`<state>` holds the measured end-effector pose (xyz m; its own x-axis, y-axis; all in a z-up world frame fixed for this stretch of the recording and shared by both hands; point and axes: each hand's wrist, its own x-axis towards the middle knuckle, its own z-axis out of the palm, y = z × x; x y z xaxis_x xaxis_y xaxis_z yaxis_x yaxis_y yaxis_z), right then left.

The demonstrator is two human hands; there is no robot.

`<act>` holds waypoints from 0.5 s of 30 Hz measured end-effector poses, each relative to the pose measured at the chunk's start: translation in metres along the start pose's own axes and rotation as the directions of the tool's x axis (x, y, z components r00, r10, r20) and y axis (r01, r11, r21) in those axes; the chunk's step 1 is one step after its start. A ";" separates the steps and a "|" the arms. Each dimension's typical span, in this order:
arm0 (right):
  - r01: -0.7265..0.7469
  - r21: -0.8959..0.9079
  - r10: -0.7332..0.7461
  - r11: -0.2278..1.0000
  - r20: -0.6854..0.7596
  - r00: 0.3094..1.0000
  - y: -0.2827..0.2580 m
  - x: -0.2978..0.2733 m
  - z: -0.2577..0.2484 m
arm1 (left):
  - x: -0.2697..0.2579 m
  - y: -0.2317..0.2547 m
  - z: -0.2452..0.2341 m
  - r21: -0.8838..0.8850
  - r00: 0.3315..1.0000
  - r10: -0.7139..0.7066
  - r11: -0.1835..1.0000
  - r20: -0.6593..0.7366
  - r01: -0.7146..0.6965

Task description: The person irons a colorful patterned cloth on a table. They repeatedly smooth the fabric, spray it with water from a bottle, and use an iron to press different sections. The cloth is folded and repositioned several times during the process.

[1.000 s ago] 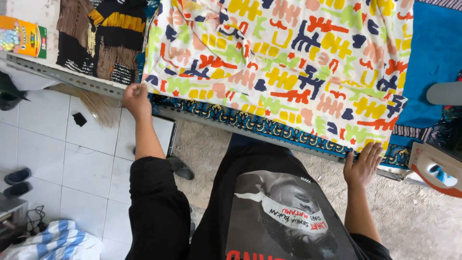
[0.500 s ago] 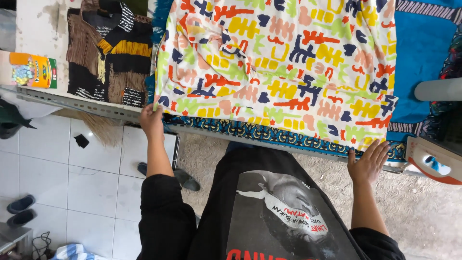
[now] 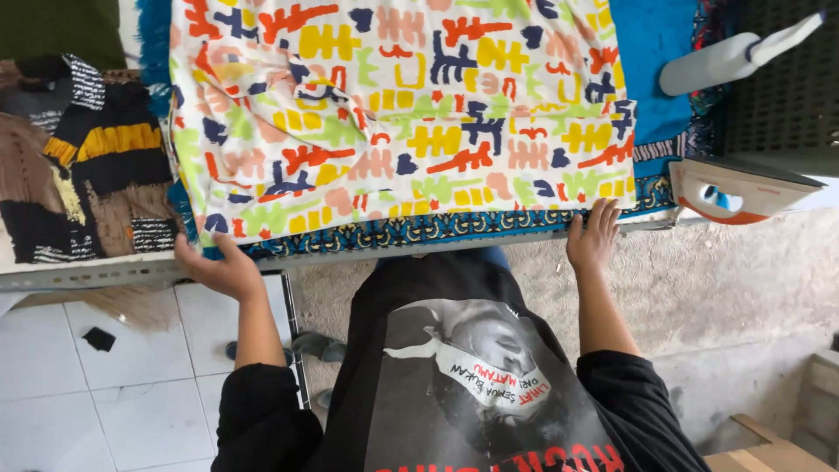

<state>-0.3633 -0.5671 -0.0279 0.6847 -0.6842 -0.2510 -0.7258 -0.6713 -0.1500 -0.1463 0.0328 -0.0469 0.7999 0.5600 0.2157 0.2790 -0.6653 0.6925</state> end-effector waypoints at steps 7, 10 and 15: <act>0.016 0.006 -0.015 1.000 -0.053 0.998 0.007 0.008 0.009 | -0.119 0.146 0.043 -0.145 0.583 0.678 0.699 0.447 -0.701; 0.017 -0.006 -0.017 1.000 -0.070 0.997 0.018 0.014 0.006 | -0.160 0.142 0.071 -0.225 0.243 0.589 0.609 0.771 -0.761; 0.251 0.029 -0.215 0.968 -0.429 0.877 0.048 0.056 0.014 | -0.173 0.148 0.078 -0.205 0.306 0.597 0.636 0.742 -0.744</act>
<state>-0.3610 -0.6335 -0.0622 0.7847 -0.5785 0.2227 -0.5324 -0.8130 -0.2358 -0.2021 -0.2012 -0.0350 0.8053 -0.5921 -0.0309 -0.5269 -0.7385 0.4206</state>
